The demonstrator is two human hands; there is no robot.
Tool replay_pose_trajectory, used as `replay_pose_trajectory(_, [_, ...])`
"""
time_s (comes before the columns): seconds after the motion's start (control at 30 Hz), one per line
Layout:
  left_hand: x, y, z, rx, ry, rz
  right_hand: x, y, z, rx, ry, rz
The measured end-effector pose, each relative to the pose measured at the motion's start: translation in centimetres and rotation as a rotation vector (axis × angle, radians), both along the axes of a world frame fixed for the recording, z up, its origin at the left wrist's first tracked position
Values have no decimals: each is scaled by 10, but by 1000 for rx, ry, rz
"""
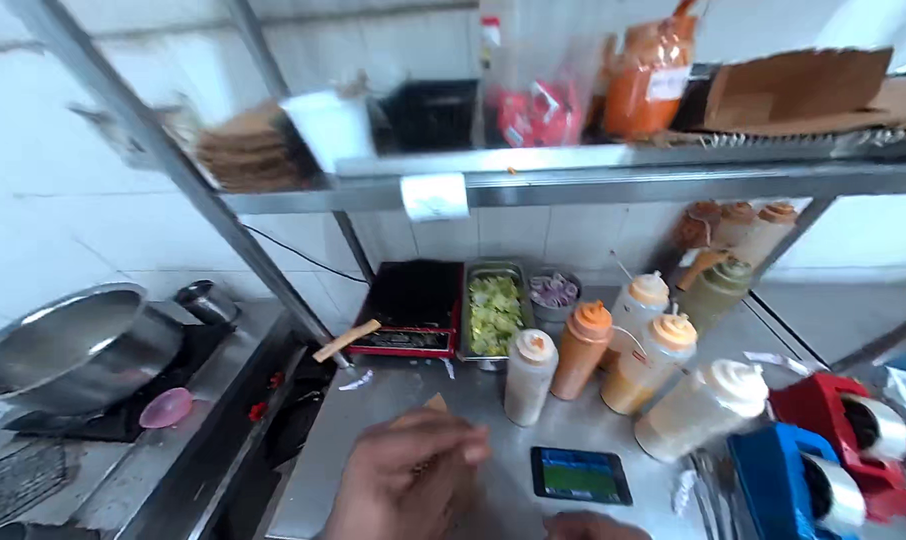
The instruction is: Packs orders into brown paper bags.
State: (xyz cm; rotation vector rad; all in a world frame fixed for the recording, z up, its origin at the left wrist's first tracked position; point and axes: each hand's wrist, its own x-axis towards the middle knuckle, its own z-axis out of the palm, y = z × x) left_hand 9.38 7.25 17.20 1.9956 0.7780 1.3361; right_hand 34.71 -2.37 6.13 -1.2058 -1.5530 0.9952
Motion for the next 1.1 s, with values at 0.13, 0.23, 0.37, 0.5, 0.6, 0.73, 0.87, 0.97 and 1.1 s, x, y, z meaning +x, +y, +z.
replay_pose_trajectory(0.13, [-7,43,60,134,66,120,-31,67,43,139,17,-138])
replay_pose_trajectory(0.23, [-11,84,109,286,216,249,-58,124,71,243,67,-206])
replay_pose_trajectory(0.37, [-12,150,154,388,350,317,-90,188,90,267,60,-304])
replay_pose_trajectory(0.5, [-12,190,170,409,385,314,-106,239,94,264,66,-389])
replay_pose_trajectory(0.6, [-10,201,174,452,376,313,-111,259,101,270,61,-438])
replay_pose_trajectory(0.73, [-9,214,171,483,350,334,-117,283,107,268,72,-500])
replay_pose_trajectory(0.87, [-5,241,165,454,352,372,-121,309,114,169,-26,-518])
replay_pose_trajectory(0.97, [-10,243,163,399,332,387,-116,301,119,130,-42,-430])
replay_pose_trajectory(1.1, [-40,198,146,316,377,378,-94,204,109,85,-35,-120])
